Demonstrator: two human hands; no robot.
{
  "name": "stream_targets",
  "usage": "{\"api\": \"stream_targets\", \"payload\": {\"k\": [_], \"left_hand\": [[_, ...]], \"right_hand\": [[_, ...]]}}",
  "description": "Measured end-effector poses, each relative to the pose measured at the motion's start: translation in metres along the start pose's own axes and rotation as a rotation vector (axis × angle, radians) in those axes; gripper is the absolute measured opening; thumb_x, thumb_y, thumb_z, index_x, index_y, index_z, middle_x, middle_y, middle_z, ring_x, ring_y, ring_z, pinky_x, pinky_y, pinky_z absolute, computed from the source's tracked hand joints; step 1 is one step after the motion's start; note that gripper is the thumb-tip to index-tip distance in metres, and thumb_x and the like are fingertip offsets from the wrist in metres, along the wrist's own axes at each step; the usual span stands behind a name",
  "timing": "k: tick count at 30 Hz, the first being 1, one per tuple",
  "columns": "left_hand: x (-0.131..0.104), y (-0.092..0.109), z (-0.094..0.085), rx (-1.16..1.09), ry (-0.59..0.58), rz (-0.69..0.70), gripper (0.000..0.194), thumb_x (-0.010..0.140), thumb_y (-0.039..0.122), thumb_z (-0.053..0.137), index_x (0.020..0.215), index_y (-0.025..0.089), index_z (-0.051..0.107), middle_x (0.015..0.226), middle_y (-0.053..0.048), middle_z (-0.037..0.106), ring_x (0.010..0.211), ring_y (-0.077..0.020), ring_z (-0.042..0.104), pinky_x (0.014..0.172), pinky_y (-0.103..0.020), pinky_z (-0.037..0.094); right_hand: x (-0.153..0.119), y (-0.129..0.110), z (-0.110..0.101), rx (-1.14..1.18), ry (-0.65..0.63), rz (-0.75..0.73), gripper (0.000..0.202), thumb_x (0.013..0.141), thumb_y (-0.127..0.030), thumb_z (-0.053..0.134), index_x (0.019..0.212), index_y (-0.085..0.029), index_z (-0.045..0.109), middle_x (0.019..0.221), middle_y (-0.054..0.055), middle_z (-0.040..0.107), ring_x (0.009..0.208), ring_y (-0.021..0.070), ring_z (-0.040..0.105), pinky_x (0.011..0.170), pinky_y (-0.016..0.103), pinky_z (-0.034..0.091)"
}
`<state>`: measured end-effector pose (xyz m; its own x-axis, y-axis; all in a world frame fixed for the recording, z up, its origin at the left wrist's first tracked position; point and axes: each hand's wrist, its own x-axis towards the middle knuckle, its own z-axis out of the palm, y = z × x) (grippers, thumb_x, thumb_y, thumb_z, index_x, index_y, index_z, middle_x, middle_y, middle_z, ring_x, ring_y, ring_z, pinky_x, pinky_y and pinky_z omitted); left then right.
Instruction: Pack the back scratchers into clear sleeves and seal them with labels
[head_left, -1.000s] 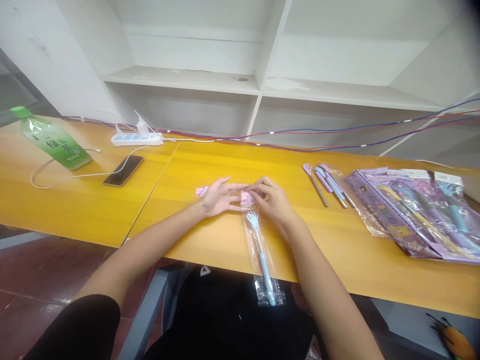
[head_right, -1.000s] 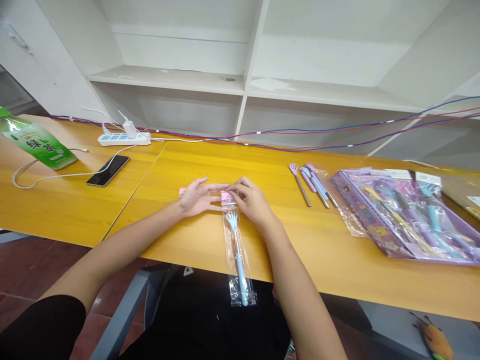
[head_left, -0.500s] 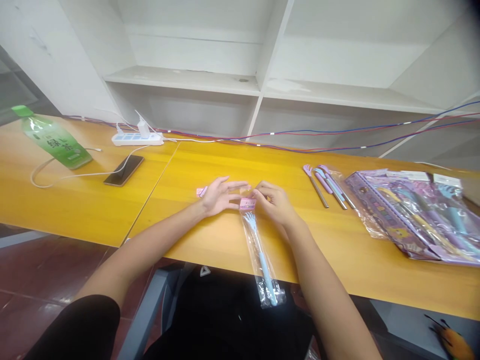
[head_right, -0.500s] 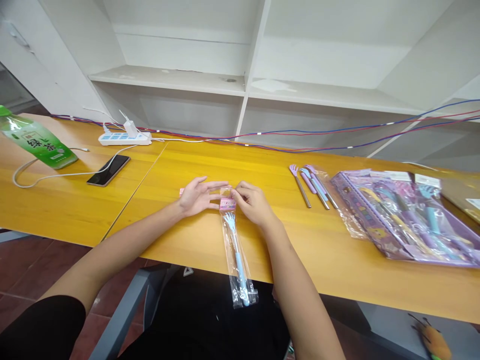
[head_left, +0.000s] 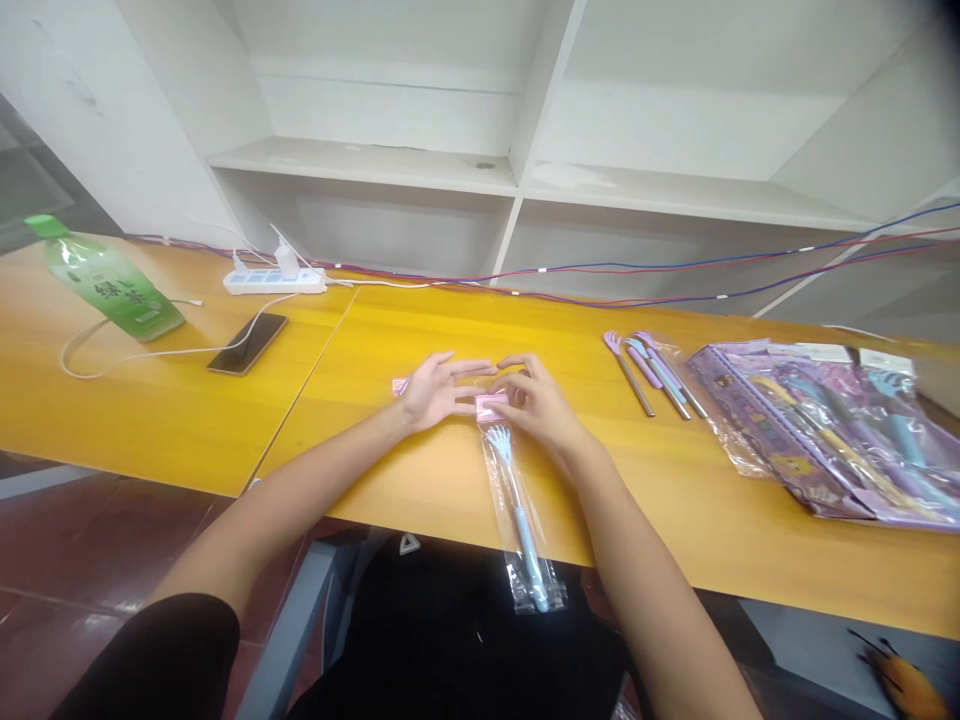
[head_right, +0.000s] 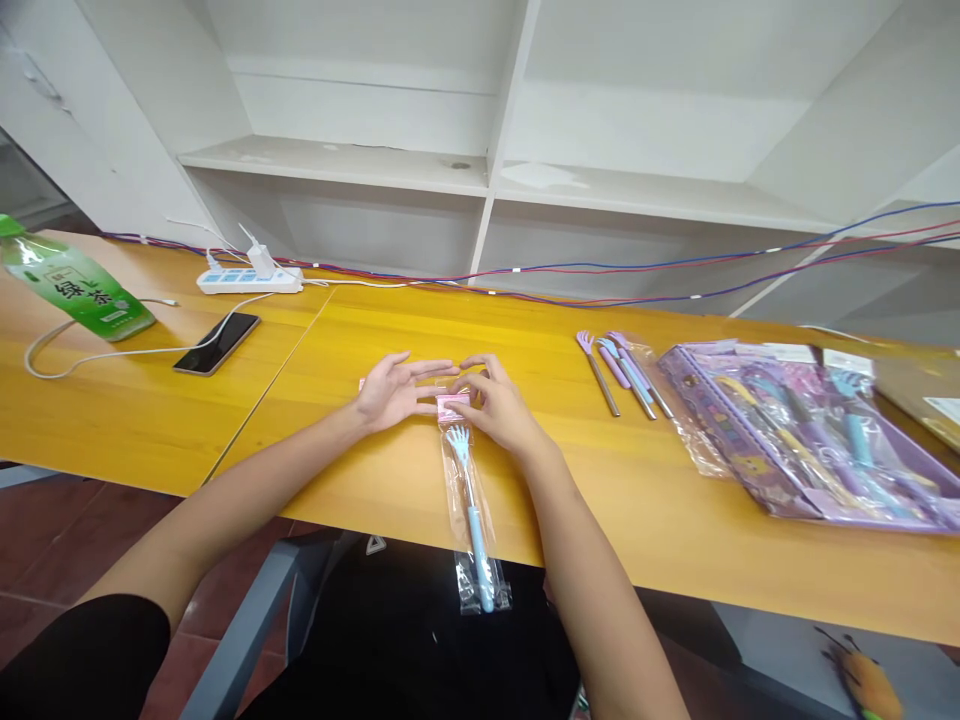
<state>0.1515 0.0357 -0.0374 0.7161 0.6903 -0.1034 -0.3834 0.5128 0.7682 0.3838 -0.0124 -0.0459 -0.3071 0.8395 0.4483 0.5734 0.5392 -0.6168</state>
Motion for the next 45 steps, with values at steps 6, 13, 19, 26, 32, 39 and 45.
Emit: {"api": "stream_targets", "payload": {"k": [6, 13, 19, 26, 32, 39, 45], "left_hand": [[0.003, -0.004, 0.000, 0.019, 0.050, 0.042, 0.051, 0.092, 0.053, 0.060, 0.120, 0.013, 0.075, 0.148, -0.019, 0.065, 0.124, -0.0349, 0.068, 0.110, -0.054, 0.051], [0.010, -0.031, 0.000, 0.371, 0.146, 0.044, 0.038, 0.077, 0.027, 0.090, 0.106, 0.013, 0.070, 0.086, -0.008, 0.076, 0.080, -0.0176, 0.073, 0.083, -0.038, 0.061], [0.012, -0.033, -0.003, 0.469, 0.251, 0.209, 0.034, 0.083, 0.034, 0.086, 0.100, 0.014, 0.065, 0.079, -0.003, 0.072, 0.066, -0.0113, 0.067, 0.068, -0.026, 0.056], [0.011, -0.024, 0.000, 0.418, 0.346, 0.276, 0.020, 0.087, 0.020, 0.077, 0.101, 0.016, 0.063, 0.076, 0.002, 0.067, 0.061, -0.0097, 0.064, 0.063, -0.024, 0.054], [0.011, -0.025, 0.000, 0.375, 0.350, 0.267, 0.020, 0.085, 0.020, 0.078, 0.098, 0.016, 0.063, 0.076, 0.002, 0.066, 0.062, -0.0096, 0.063, 0.062, -0.023, 0.052], [0.013, -0.028, -0.002, 0.377, 0.342, 0.268, 0.021, 0.085, 0.021, 0.075, 0.101, 0.016, 0.063, 0.080, 0.001, 0.066, 0.064, -0.0093, 0.062, 0.065, -0.023, 0.052], [0.012, -0.026, -0.001, 0.392, 0.342, 0.254, 0.020, 0.084, 0.020, 0.075, 0.099, 0.016, 0.061, 0.077, 0.002, 0.064, 0.065, -0.0100, 0.062, 0.063, -0.022, 0.051]], "right_hand": [[0.002, 0.002, 0.002, -0.016, 0.035, -0.023, 0.015, 0.099, -0.039, 0.073, 0.103, -0.024, 0.075, 0.098, 0.005, 0.071, 0.079, 0.0183, 0.061, 0.078, 0.035, 0.053], [0.003, 0.008, 0.004, -0.080, 0.210, -0.030, 0.022, 0.103, -0.035, 0.066, 0.119, -0.025, 0.077, 0.111, 0.008, 0.074, 0.086, 0.0199, 0.067, 0.076, 0.035, 0.056], [0.004, -0.005, 0.003, -0.072, 0.167, -0.074, 0.031, 0.104, -0.036, 0.061, 0.131, -0.028, 0.074, 0.127, 0.009, 0.075, 0.112, 0.0254, 0.071, 0.095, 0.043, 0.059], [0.004, -0.021, -0.005, -0.058, 0.149, -0.169, 0.033, 0.106, -0.037, 0.057, 0.133, -0.031, 0.075, 0.134, 0.006, 0.075, 0.128, 0.0293, 0.065, 0.113, 0.056, 0.049], [0.002, -0.017, -0.009, -0.001, 0.101, -0.213, 0.035, 0.108, -0.040, 0.051, 0.128, -0.031, 0.078, 0.131, 0.004, 0.077, 0.127, 0.0293, 0.063, 0.112, 0.056, 0.049], [0.003, -0.017, -0.010, 0.014, 0.080, -0.154, 0.039, 0.110, -0.045, 0.046, 0.109, -0.029, 0.082, 0.113, 0.005, 0.081, 0.120, 0.0284, 0.064, 0.110, 0.053, 0.049], [0.003, -0.018, -0.007, -0.027, 0.154, -0.126, 0.040, 0.110, -0.041, 0.044, 0.089, -0.026, 0.075, 0.093, 0.006, 0.077, 0.105, 0.0267, 0.064, 0.100, 0.047, 0.050]]}}
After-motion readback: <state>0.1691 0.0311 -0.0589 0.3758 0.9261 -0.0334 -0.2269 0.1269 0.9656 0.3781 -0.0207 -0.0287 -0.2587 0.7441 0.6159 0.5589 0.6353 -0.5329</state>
